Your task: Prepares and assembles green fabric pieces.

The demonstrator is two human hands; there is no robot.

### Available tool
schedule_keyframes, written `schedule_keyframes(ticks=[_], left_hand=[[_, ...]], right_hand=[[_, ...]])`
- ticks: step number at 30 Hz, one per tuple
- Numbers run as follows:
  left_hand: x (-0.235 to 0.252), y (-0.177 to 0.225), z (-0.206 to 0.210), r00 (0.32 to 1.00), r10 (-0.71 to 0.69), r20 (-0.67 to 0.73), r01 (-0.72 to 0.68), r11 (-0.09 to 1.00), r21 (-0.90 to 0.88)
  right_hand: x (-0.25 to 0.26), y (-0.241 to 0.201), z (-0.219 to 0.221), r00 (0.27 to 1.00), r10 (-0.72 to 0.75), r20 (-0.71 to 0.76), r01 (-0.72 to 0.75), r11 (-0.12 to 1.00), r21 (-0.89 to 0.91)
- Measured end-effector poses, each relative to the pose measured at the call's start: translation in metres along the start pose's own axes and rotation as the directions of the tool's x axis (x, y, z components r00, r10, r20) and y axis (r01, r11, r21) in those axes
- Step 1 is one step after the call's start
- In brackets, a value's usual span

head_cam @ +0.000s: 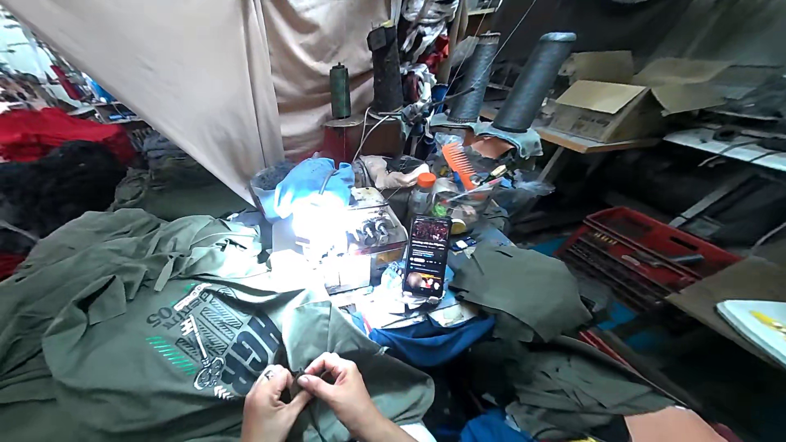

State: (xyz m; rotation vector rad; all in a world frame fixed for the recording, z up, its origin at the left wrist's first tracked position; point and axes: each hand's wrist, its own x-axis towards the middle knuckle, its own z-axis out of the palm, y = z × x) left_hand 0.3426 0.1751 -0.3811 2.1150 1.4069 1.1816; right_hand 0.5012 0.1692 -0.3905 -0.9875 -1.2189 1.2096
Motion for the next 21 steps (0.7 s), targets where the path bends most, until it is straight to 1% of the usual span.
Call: schedule_keyframes(ticks=[2, 3, 4, 5, 6, 7, 8, 9, 10, 11, 12, 13, 14, 15, 16, 18, 20, 21], left_hand=[[0.001, -0.009, -0.005, 0.999, 0.027, -0.022, -0.026, 0.999, 0.039], [0.002, -0.015, -0.012, 0.999, 0.016, -0.034, -0.015, 0.999, 0.045], [0.004, -0.023, -0.020, 0.999, -0.007, -0.047, 0.009, 0.999, 0.050], [0.006, -0.032, -0.030, 0.997, -0.042, -0.068, 0.046, 0.998, 0.049], [0.008, -0.040, -0.039, 0.992, -0.076, -0.102, 0.082, 0.995, 0.052], [0.009, -0.045, -0.048, 0.984, -0.104, -0.142, 0.113, 0.992, 0.054], [0.011, -0.047, -0.054, 0.975, -0.130, -0.179, 0.141, 0.989, 0.054], [0.013, -0.044, -0.058, 0.967, -0.153, -0.205, 0.167, 0.985, 0.052], [0.014, -0.039, -0.058, 0.964, -0.156, -0.214, 0.169, 0.985, 0.045], [0.015, -0.032, -0.056, 0.972, -0.132, -0.195, 0.140, 0.990, 0.032], [0.016, -0.025, -0.052, 0.985, -0.077, -0.154, 0.080, 0.997, 0.017], [0.016, -0.018, -0.045, 0.995, 0.013, -0.103, -0.013, 1.000, -0.003], [0.017, -0.011, -0.038, 0.991, 0.117, -0.059, -0.119, 0.992, -0.029], [0.020, -0.002, -0.033, 0.975, 0.220, -0.031, -0.221, 0.974, -0.057], [0.024, 0.007, -0.034, 0.951, 0.310, -0.002, -0.309, 0.947, -0.090], [0.039, 0.029, -0.055, 0.886, 0.462, 0.049, -0.450, 0.879, -0.155], [0.060, 0.051, -0.101, 0.815, 0.572, 0.092, -0.551, 0.815, -0.180], [0.073, 0.060, -0.125, 0.783, 0.615, 0.097, -0.595, 0.785, -0.174]], right_hand=[[0.001, -0.002, -0.006, 0.999, 0.004, -0.047, -0.002, 0.999, 0.048], [0.001, -0.001, -0.013, 0.998, -0.001, -0.058, 0.003, 0.999, 0.045], [0.001, 0.003, -0.026, 0.999, -0.009, -0.047, 0.009, 1.000, 0.001], [0.000, 0.008, -0.043, 1.000, -0.003, -0.018, 0.001, 0.994, -0.107], [-0.003, 0.012, -0.062, 0.999, 0.040, 0.017, -0.034, 0.959, -0.280], [-0.006, 0.010, -0.081, 0.990, 0.138, 0.035, -0.103, 0.861, -0.499], [-0.007, 0.003, -0.095, 0.962, 0.274, 0.014, -0.186, 0.689, -0.700], [-0.006, -0.006, -0.103, 0.917, 0.398, -0.027, -0.244, 0.506, -0.827], [-0.005, -0.015, -0.107, 0.885, 0.461, -0.054, -0.257, 0.388, -0.885], [-0.002, -0.024, -0.107, 0.894, 0.445, -0.044, -0.225, 0.362, -0.905], [-0.001, -0.031, -0.105, 0.941, 0.338, 0.006, -0.147, 0.424, -0.894], [0.003, -0.039, -0.099, 0.982, 0.172, 0.076, -0.025, 0.521, -0.853], [0.009, -0.049, -0.090, 0.988, 0.016, 0.152, 0.110, 0.614, -0.782], [0.016, -0.062, -0.079, 0.967, -0.103, 0.234, 0.240, 0.680, -0.693], [0.023, -0.073, -0.068, 0.928, -0.198, 0.316, 0.357, 0.712, -0.604], [0.033, -0.088, -0.052, 0.829, -0.318, 0.461, 0.529, 0.712, -0.461], [0.033, -0.094, -0.042, 0.748, -0.359, 0.558, 0.607, 0.711, -0.356], [0.029, -0.093, -0.038, 0.726, -0.367, 0.582, 0.616, 0.724, -0.311]])
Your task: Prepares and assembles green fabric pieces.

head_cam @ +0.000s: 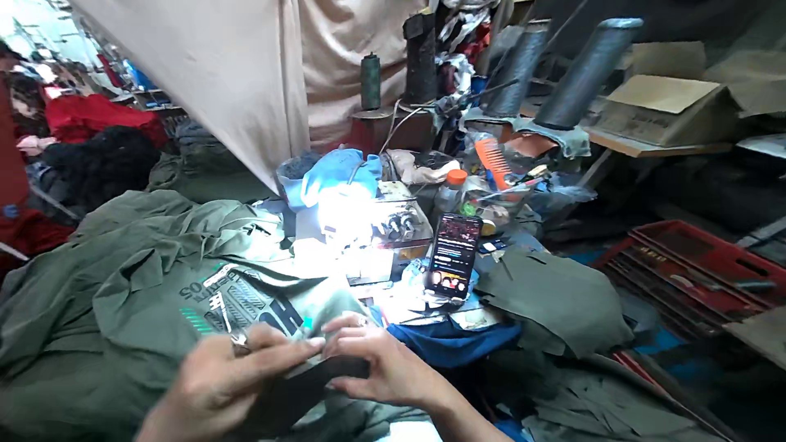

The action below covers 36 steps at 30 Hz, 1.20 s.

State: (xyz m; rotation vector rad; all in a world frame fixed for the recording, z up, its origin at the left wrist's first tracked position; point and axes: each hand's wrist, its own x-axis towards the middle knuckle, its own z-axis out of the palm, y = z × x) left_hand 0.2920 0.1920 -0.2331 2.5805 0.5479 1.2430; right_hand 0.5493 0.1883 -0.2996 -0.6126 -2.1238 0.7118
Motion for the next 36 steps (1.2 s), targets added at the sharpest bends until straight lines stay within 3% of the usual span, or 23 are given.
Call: schedule_keyframes(ticks=[3, 6, 8, 10, 12, 14, 18, 20, 23, 25, 29, 33, 36], left_hand=[[0.044, -0.012, -0.050, 0.991, 0.114, 0.065, -0.119, 0.990, 0.075], [0.082, -0.080, -0.029, 0.973, 0.160, 0.167, -0.182, 0.976, 0.121], [0.089, -0.133, 0.011, 0.971, 0.018, 0.239, -0.040, 0.996, 0.085], [0.084, -0.169, 0.048, 0.920, -0.238, 0.313, 0.214, 0.971, 0.108], [0.077, -0.186, 0.074, 0.860, -0.415, 0.297, 0.388, 0.910, 0.147], [0.070, -0.189, 0.087, 0.836, -0.498, 0.232, 0.482, 0.867, 0.127], [0.065, -0.178, 0.078, 0.813, -0.539, 0.221, 0.541, 0.839, 0.057], [0.065, -0.172, 0.070, 0.856, -0.470, 0.216, 0.470, 0.881, 0.055], [0.067, -0.169, 0.072, 0.878, -0.456, 0.142, 0.449, 0.890, 0.082], [0.066, -0.173, 0.082, 0.892, -0.446, 0.071, 0.443, 0.895, 0.061], [0.065, -0.175, 0.101, 0.873, -0.487, 0.034, 0.481, 0.870, 0.109], [0.066, -0.163, 0.106, 0.883, -0.467, 0.039, 0.454, 0.873, 0.180], [0.063, -0.159, 0.106, 0.906, -0.419, 0.060, 0.400, 0.894, 0.201]], right_hand=[[-0.013, -0.001, 0.022, 0.997, 0.034, -0.069, -0.020, 0.982, 0.188], [-0.023, 0.019, 0.045, 0.943, 0.292, -0.160, -0.211, 0.896, 0.390], [-0.026, 0.049, 0.056, 0.841, 0.502, -0.200, -0.379, 0.812, 0.443], [-0.032, 0.086, 0.062, 0.717, 0.654, -0.242, -0.549, 0.743, 0.382], [-0.037, 0.112, 0.061, 0.627, 0.737, -0.253, -0.706, 0.675, 0.215], [-0.033, 0.116, 0.055, 0.582, 0.778, -0.236, -0.780, 0.617, 0.110], [-0.015, 0.113, 0.051, 0.574, 0.725, -0.380, -0.704, 0.674, 0.224], [-0.009, 0.112, 0.052, 0.572, 0.630, -0.525, -0.595, 0.759, 0.263], [-0.004, 0.111, 0.051, 0.529, 0.462, -0.712, -0.509, 0.844, 0.170], [-0.004, 0.112, 0.048, 0.513, 0.439, -0.738, -0.541, 0.833, 0.120], [0.000, 0.117, 0.037, 0.475, 0.599, -0.644, -0.644, 0.736, 0.210], [-0.001, 0.116, 0.031, 0.537, 0.729, -0.426, -0.608, 0.684, 0.404], [-0.011, 0.115, 0.036, 0.579, 0.745, -0.333, -0.582, 0.663, 0.471]])
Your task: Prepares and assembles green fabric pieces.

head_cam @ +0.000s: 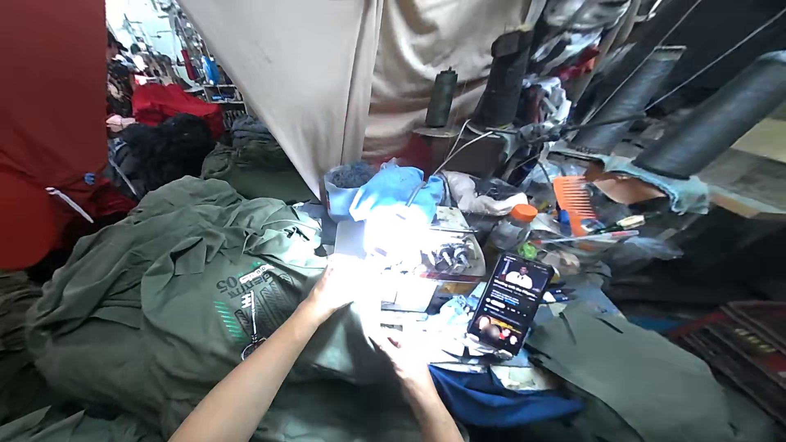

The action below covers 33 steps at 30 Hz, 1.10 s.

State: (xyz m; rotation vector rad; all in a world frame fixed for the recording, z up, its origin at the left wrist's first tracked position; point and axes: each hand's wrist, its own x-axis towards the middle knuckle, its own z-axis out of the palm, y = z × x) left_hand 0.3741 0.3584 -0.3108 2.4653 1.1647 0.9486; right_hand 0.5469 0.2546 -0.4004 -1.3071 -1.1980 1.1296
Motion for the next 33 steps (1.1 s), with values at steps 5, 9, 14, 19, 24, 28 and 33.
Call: schedule_keyframes(ticks=[5, 9, 14, 19, 24, 28, 33], left_hand=[[-0.003, 0.001, 0.005, 0.996, -0.085, -0.034, 0.082, 0.993, -0.082], [0.009, 0.004, 0.002, 0.974, -0.223, 0.028, 0.225, 0.970, -0.089], [0.017, 0.009, -0.002, 0.954, -0.287, 0.090, 0.294, 0.953, -0.077], [0.035, -0.007, -0.004, 0.902, -0.409, 0.137, 0.419, 0.907, -0.046], [0.065, -0.043, 0.004, 0.903, -0.421, 0.089, 0.422, 0.907, 0.014], [0.081, -0.044, 0.006, 0.904, -0.426, 0.025, 0.399, 0.865, 0.305], [0.003, -0.009, -0.015, 0.928, -0.165, -0.335, 0.248, 0.943, 0.223]], right_hand=[[-0.012, -0.002, 0.005, 0.998, 0.060, -0.002, -0.060, 0.995, 0.084], [-0.006, -0.007, 0.007, 1.000, -0.003, -0.031, 0.005, 0.999, 0.054], [-0.007, -0.014, 0.006, 0.999, 0.001, -0.036, 0.001, 0.997, 0.074], [0.012, -0.024, 0.011, 0.994, 0.005, -0.110, -0.015, 0.996, -0.089], [0.044, -0.042, 0.018, 0.969, -0.037, -0.243, -0.003, 0.987, -0.161], [0.055, -0.052, 0.025, 0.946, 0.013, -0.324, -0.052, 0.992, -0.113], [0.032, -0.044, 0.008, 0.947, -0.160, -0.278, 0.083, 0.959, -0.271]])
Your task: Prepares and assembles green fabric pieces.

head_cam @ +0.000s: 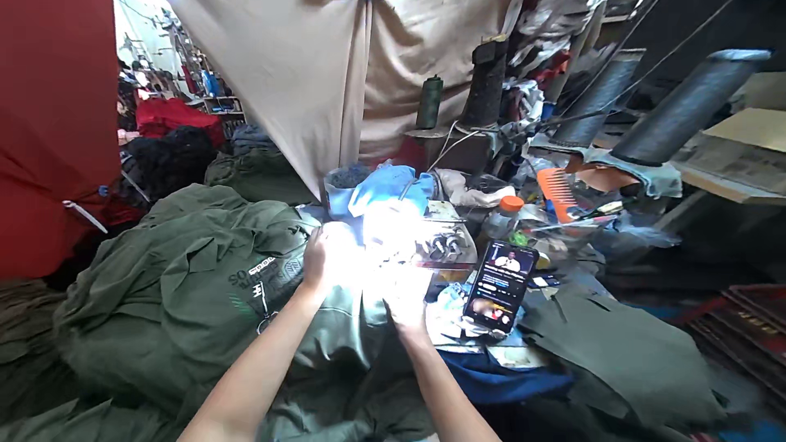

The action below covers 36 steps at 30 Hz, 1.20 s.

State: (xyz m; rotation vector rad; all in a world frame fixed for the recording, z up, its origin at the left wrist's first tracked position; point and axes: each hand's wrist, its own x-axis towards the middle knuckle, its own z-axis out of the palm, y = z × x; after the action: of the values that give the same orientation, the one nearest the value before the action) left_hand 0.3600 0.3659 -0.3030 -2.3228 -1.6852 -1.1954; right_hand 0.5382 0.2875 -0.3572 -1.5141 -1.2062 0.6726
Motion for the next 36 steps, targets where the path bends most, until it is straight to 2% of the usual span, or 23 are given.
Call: schedule_keyframes(ticks=[2, 4, 5, 7, 8, 9, 10, 14, 15, 16, 18, 19, 21, 23, 24, 25, 26, 27, 28, 30, 33, 35, 36], left_hand=[[-0.081, -0.011, -0.031, 0.990, -0.057, -0.126, 0.034, 0.984, -0.176], [-0.174, -0.036, -0.037, 0.930, -0.332, -0.159, 0.243, 0.878, -0.412], [-0.217, -0.047, -0.038, 0.834, -0.537, -0.128, 0.401, 0.749, -0.527], [-0.280, -0.071, -0.035, 0.500, -0.866, -0.024, 0.663, 0.400, -0.632], [-0.301, -0.086, -0.031, 0.353, -0.935, 0.044, 0.713, 0.238, -0.660], [-0.314, -0.099, -0.027, 0.245, -0.961, 0.129, 0.717, 0.090, -0.691], [-0.320, -0.110, -0.020, 0.189, -0.956, 0.224, 0.709, -0.025, -0.704], [-0.307, -0.123, 0.007, 0.141, -0.826, 0.546, 0.767, -0.258, -0.587], [-0.300, -0.120, 0.008, 0.140, -0.793, 0.593, 0.818, -0.245, -0.520], [-0.293, -0.113, 0.001, 0.150, -0.761, 0.632, 0.893, -0.170, -0.417], [-0.273, -0.093, -0.048, 0.178, -0.662, 0.728, 0.984, 0.131, -0.121], [-0.259, -0.085, -0.086, 0.207, -0.637, 0.742, 0.958, 0.286, -0.022], [-0.234, -0.078, -0.175, 0.371, -0.624, 0.688, 0.866, 0.501, -0.013], [-0.206, -0.073, -0.265, 0.563, -0.639, 0.524, 0.777, 0.625, -0.072], [-0.186, -0.063, -0.298, 0.633, -0.672, 0.384, 0.753, 0.649, -0.104], [-0.160, -0.048, -0.320, 0.660, -0.723, 0.203, 0.749, 0.653, -0.108], [-0.133, -0.038, -0.330, 0.648, -0.761, 0.030, 0.761, 0.645, -0.068], [-0.110, -0.045, -0.334, 0.645, -0.760, -0.084, 0.761, 0.648, -0.021], [-0.094, -0.068, -0.331, 0.686, -0.715, -0.139, 0.726, 0.686, 0.054], [-0.073, -0.106, -0.304, 0.845, -0.504, -0.181, 0.534, 0.815, 0.226], [-0.063, -0.074, -0.199, 0.987, -0.128, -0.101, 0.151, 0.946, 0.285], [-0.084, -0.037, -0.107, 0.985, 0.175, 0.001, -0.174, 0.978, 0.113], [-0.097, -0.025, -0.069, 0.962, 0.259, 0.089, -0.265, 0.962, 0.058]], right_hand=[[-0.015, 0.008, -0.023, 0.992, -0.094, 0.090, 0.101, 0.992, -0.081], [-0.028, 0.021, -0.045, 0.974, -0.141, 0.178, 0.163, 0.980, -0.114], [-0.032, 0.027, -0.051, 0.970, -0.136, 0.201, 0.156, 0.984, -0.088], [-0.037, 0.039, -0.059, 0.961, -0.103, 0.257, 0.111, 0.994, -0.018], [-0.037, 0.045, -0.060, 0.954, -0.095, 0.285, 0.102, 0.995, -0.007], [-0.035, 0.050, -0.061, 0.947, -0.087, 0.309, 0.093, 0.996, -0.007], [-0.032, 0.052, -0.060, 0.942, -0.064, 0.330, 0.072, 0.997, -0.014], [-0.024, 0.045, -0.059, 0.921, 0.092, 0.380, -0.075, 0.995, -0.059], [-0.023, 0.043, -0.059, 0.918, 0.110, 0.381, -0.094, 0.994, -0.061], [-0.024, 0.041, -0.060, 0.915, 0.116, 0.387, -0.100, 0.993, -0.060], [-0.026, 0.042, -0.063, 0.916, 0.095, 0.390, -0.089, 0.995, -0.034], [-0.027, 0.042, -0.064, 0.914, 0.077, 0.399, -0.091, 0.996, 0.014], [-0.030, 0.040, -0.062, 0.895, 0.054, 0.443, -0.124, 0.984, 0.129], [-0.037, 0.037, -0.052, 0.872, 0.045, 0.488, -0.192, 0.948, 0.254], [-0.041, 0.036, -0.043, 0.862, 0.031, 0.506, -0.222, 0.920, 0.322], [-0.045, 0.035, -0.034, 0.855, 0.024, 0.518, -0.254, 0.890, 0.378], [-0.050, 0.033, -0.023, 0.849, 0.029, 0.528, -0.291, 0.859, 0.422], [-0.055, 0.030, -0.014, 0.840, 0.044, 0.541, -0.341, 0.819, 0.462], [-0.060, 0.027, -0.006, 0.828, 0.068, 0.556, -0.397, 0.772, 0.496], [-0.068, 0.024, 0.005, 0.811, 0.130, 0.571, -0.495, 0.673, 0.549], [-0.073, 0.027, 0.008, 0.793, 0.205, 0.574, -0.562, 0.612, 0.557], [-0.074, 0.028, 0.005, 0.773, 0.210, 0.599, -0.580, 0.617, 0.532], [-0.074, 0.029, 0.003, 0.764, 0.215, 0.609, -0.588, 0.621, 0.519]])
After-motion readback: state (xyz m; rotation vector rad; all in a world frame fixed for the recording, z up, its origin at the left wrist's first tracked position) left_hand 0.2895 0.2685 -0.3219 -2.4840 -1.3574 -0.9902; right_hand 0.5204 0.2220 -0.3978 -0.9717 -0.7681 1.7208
